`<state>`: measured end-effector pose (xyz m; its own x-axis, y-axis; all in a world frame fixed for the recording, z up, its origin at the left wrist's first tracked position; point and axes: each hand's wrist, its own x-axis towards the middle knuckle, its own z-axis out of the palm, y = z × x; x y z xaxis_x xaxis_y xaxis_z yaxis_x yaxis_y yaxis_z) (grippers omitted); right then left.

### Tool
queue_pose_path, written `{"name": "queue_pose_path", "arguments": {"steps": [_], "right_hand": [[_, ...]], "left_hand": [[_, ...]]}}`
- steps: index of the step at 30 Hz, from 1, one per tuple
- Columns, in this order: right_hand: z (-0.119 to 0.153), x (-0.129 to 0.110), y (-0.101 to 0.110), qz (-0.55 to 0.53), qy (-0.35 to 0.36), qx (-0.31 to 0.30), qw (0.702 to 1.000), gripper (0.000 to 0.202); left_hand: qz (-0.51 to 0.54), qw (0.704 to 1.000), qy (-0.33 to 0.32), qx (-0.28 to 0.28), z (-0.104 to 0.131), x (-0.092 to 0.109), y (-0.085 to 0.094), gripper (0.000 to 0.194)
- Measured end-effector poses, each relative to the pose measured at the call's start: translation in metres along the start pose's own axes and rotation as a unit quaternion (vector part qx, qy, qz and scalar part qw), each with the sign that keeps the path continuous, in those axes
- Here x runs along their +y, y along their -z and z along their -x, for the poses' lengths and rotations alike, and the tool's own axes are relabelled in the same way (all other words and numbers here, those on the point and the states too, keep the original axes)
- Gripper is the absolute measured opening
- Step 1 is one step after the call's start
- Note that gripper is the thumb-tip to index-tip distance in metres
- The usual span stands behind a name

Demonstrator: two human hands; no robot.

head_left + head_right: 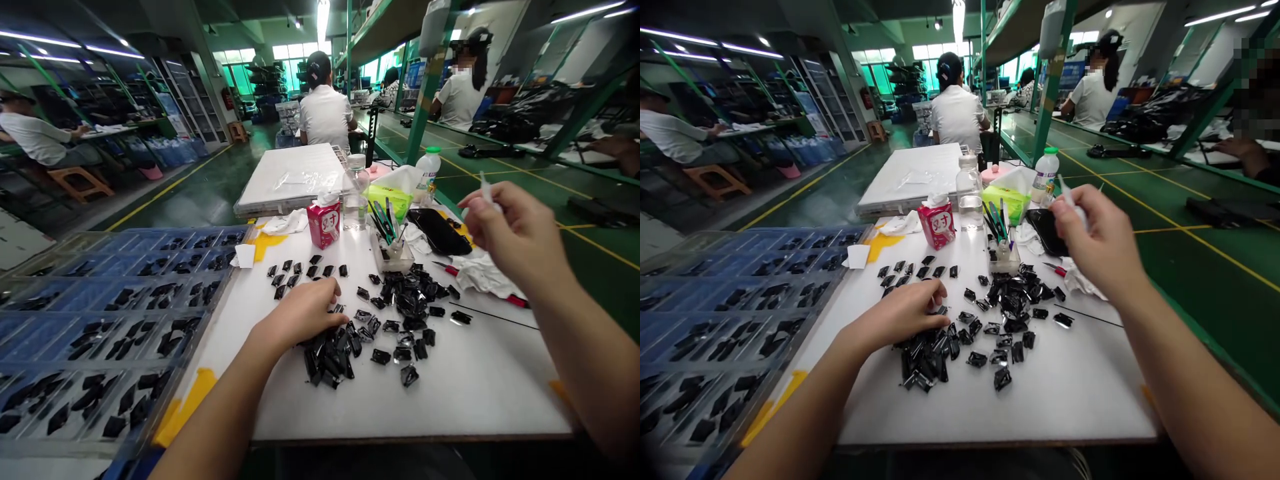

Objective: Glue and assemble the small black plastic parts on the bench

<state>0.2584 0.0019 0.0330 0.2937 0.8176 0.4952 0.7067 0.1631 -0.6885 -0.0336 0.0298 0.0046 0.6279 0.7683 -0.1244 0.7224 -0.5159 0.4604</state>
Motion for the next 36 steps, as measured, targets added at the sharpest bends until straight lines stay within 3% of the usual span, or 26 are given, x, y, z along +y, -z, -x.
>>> {"name": "queue_pose_path", "arguments": {"steps": [2, 5, 8, 14, 16, 18, 21, 23, 25, 27, 29, 31, 34, 36], "right_hand": [[0.005, 0.001, -0.019, -0.121, -0.027, -0.049, 0.991, 0.02], [0.013, 0.007, -0.035, -0.266, -0.079, -0.108, 0.955, 0.008], [0.019, 0.011, -0.037, -0.361, -0.114, -0.134, 0.916, 0.019], [0.03, 0.003, -0.035, -0.405, -0.158, -0.217, 0.874, 0.021], [0.031, 0.001, -0.036, -0.414, -0.163, -0.247, 0.861, 0.026], [0.032, 0.001, -0.037, -0.425, -0.177, -0.268, 0.846, 0.03], [0.031, 0.003, -0.038, -0.424, -0.187, -0.29, 0.837, 0.031], [0.031, 0.003, -0.038, -0.414, -0.189, -0.294, 0.84, 0.029], [0.031, 0.0, -0.037, -0.408, -0.201, -0.275, 0.847, 0.029], [0.033, -0.004, -0.037, -0.409, -0.214, -0.245, 0.853, 0.028], [0.035, -0.007, -0.038, -0.42, -0.213, -0.24, 0.849, 0.026], [0.039, -0.009, -0.041, -0.433, -0.207, -0.27, 0.835, 0.025], [0.049, -0.01, -0.047, -0.434, -0.209, -0.328, 0.813, 0.023], [0.055, -0.012, -0.052, -0.423, -0.207, -0.355, 0.808, 0.022]], "left_hand": [[-0.007, 1.0, 0.006, -0.023, 0.001, 0.005, -0.001, 0.022], [0.009, 0.999, 0.006, -0.044, 0.0, 0.009, 0.002, 0.016], [0.05, 0.998, 0.004, -0.049, -0.001, 0.009, 0.007, 0.013], [0.154, 0.988, 0.004, -0.031, -0.003, 0.007, 0.019, 0.021], [0.232, 0.973, 0.003, -0.013, -0.003, 0.008, 0.02, 0.021], [0.378, 0.926, 0.01, 0.008, -0.004, 0.008, 0.018, 0.017], [0.628, 0.777, 0.046, 0.012, -0.007, 0.008, 0.01, 0.006], [0.728, 0.681, 0.078, 0.008, -0.011, 0.009, 0.004, 0.004], [0.771, 0.628, 0.108, 0.019, -0.014, 0.012, 0.0, 0.007], [0.788, 0.603, 0.124, 0.026, -0.017, 0.016, -0.004, 0.01], [0.792, 0.597, 0.128, 0.015, -0.017, 0.02, -0.008, 0.012], [0.78, 0.614, 0.121, -0.003, -0.017, 0.024, -0.012, 0.012], [0.713, 0.693, 0.108, -0.004, -0.014, 0.028, -0.018, 0.014], [0.652, 0.753, 0.09, 0.027, -0.012, 0.032, -0.022, 0.016]]}}
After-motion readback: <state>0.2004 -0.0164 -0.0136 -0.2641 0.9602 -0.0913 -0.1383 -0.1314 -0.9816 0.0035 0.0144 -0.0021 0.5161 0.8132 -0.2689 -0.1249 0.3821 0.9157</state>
